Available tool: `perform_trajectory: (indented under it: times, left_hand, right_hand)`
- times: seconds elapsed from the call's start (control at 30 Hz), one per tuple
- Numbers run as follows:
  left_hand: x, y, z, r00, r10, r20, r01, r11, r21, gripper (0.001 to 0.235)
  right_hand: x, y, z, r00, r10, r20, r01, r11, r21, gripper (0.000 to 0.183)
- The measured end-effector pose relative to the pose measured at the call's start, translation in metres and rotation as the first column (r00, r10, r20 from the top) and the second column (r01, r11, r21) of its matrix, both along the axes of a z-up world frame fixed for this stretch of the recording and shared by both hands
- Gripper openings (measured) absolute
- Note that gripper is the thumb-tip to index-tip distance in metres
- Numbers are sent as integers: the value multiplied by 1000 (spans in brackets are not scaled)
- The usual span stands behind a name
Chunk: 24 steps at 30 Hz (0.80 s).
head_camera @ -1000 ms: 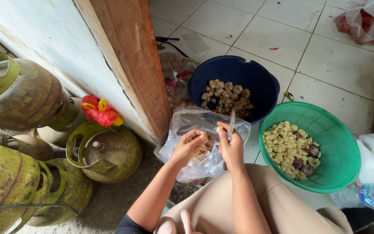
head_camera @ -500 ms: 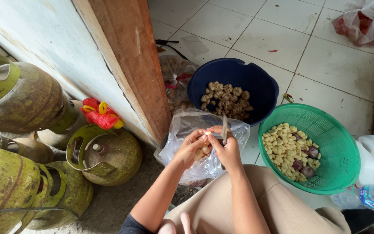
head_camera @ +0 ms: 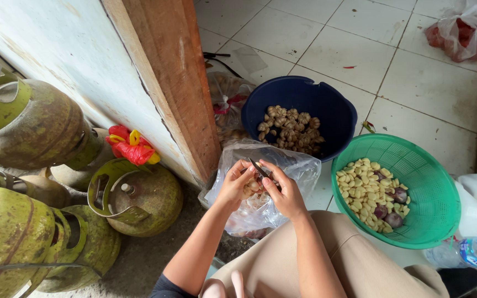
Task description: The person sits on the floor and uses a small knife to peel garlic cloves one by one. Peeled cloves are placed into a green colander, while the unpeeled bulbs remain in a blue bowl nearby.
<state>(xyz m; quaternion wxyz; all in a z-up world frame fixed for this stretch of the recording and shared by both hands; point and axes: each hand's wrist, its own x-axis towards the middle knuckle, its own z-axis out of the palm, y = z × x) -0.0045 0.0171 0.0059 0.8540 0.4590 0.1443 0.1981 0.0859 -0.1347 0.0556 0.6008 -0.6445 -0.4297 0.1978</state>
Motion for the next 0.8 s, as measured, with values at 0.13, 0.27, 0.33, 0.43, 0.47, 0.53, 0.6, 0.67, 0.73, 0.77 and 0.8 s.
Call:
perform_trajectory:
  times: [0.13,0.27,0.33,0.43,0.47,0.53,0.6,0.67,0.73,0.77,0.8]
  left_hand:
    - [2,0,0,999,-33,-19,32,998,-53,15]
    - [2,2,-2,997,-72,-10,71,991,-115,15]
    - [3,1,-3,998,-60,-34,56,994,-97,15]
    - [5,0,-2,999,-33,-42,31,998,-47,17]
    - [6,-2,-1,999,-23,-41,22,999,-27,18]
    - [8,-6,0,998,-1,-56,3,1000,22,18]
    - [9,-9,2,999,19,-50,-16,997,75,18]
    - [10,-12,3,999,37,-23,-34,991,131,18]
    - [9,-16,4,998,27,-53,-17,982,186,18]
    - [8,-17,4,997,25,-69,-10,977,213,18]
    - [7,-18,5,998,20,-63,-5,975,223,18]
  right_hand:
    - [-1,0,-3,997,-73,30,74,997,-37,41]
    - [1,3,-12,994,-110,23,111,993,-44,34]
    - [3,5,-19,998,-56,-31,58,996,65,30]
    - [7,6,-27,995,-21,-98,34,990,134,25]
    - [7,6,-29,993,-18,-120,35,990,140,24]
    - [9,4,-30,980,-22,-200,44,993,110,24]
    - [9,4,-29,957,-36,-289,59,996,69,22]
    - [8,1,-26,920,-62,-386,75,997,17,20]
    - [6,0,-22,900,-63,-432,86,996,35,14]
    - [5,0,-19,888,-61,-455,90,995,43,13]
    - [6,-1,-17,869,-40,-494,77,996,55,12]
